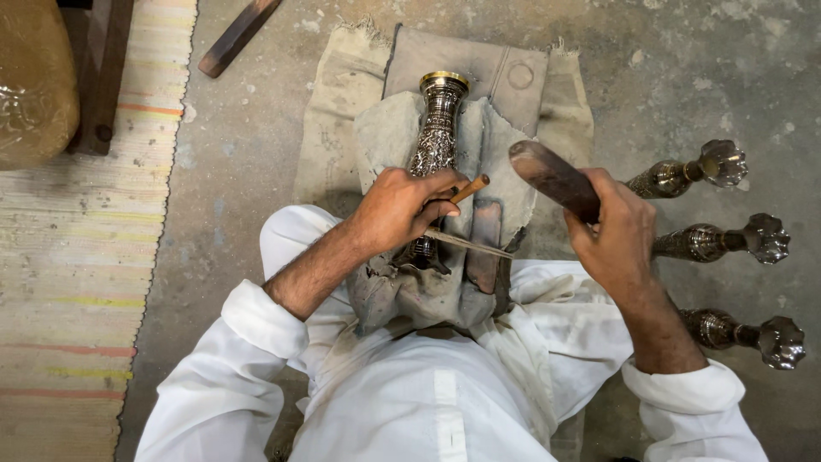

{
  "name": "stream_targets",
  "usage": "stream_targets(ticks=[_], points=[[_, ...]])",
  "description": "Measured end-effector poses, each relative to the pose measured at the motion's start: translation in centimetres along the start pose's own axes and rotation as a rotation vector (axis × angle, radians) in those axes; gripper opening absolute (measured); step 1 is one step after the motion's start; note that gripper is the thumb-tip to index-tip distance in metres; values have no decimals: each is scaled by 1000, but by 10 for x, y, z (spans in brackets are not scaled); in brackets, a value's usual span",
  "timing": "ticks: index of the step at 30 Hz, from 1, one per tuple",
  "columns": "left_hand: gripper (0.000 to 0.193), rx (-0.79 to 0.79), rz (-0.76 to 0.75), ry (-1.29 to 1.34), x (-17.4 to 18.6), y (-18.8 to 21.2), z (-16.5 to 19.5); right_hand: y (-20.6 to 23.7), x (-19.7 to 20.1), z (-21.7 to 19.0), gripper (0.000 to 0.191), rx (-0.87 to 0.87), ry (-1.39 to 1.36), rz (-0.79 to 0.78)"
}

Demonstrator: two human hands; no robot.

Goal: The person sits on the floor holding a small chisel against an engraved brass vase while striking the chisel with a wooden mallet, chasing the decorative pattern. The person repositions the chisel around the vase surface and continues hammering throughout the clip.

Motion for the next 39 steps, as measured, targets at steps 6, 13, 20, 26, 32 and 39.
stream_targets(ticks=[6,13,20,26,32,39], points=[[33,-16,1,15,0,-2,2,-6,-3,22,32,-161,-81,-70],[33,14,-49,15,-2,-3,-1,1,-20,48,31,-435,-255,-154],[33,-37,-24,34,-1,-4,1,2,-10,33,32,-246,-250,-58],[33,-69,-35,-16,0,-4,-1,4,-8,35,29,-252,-59,-89],[33,-56,-74,-20,-3,-4,-5,6,-5,33,28,-184,-4,-65],[33,-63,8,72,4,-2,-3,4,5,33,36,-270,-194,0]])
Point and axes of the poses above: each hand's wrist, its own y-axis away from the middle knuckle, its own x-axis out of the back of the hand, z = x × y, the point moved 8 cm from there along -y, towards the middle knuckle, and after that the axes turned 15 degrees about -x, right-handed, at the moved point
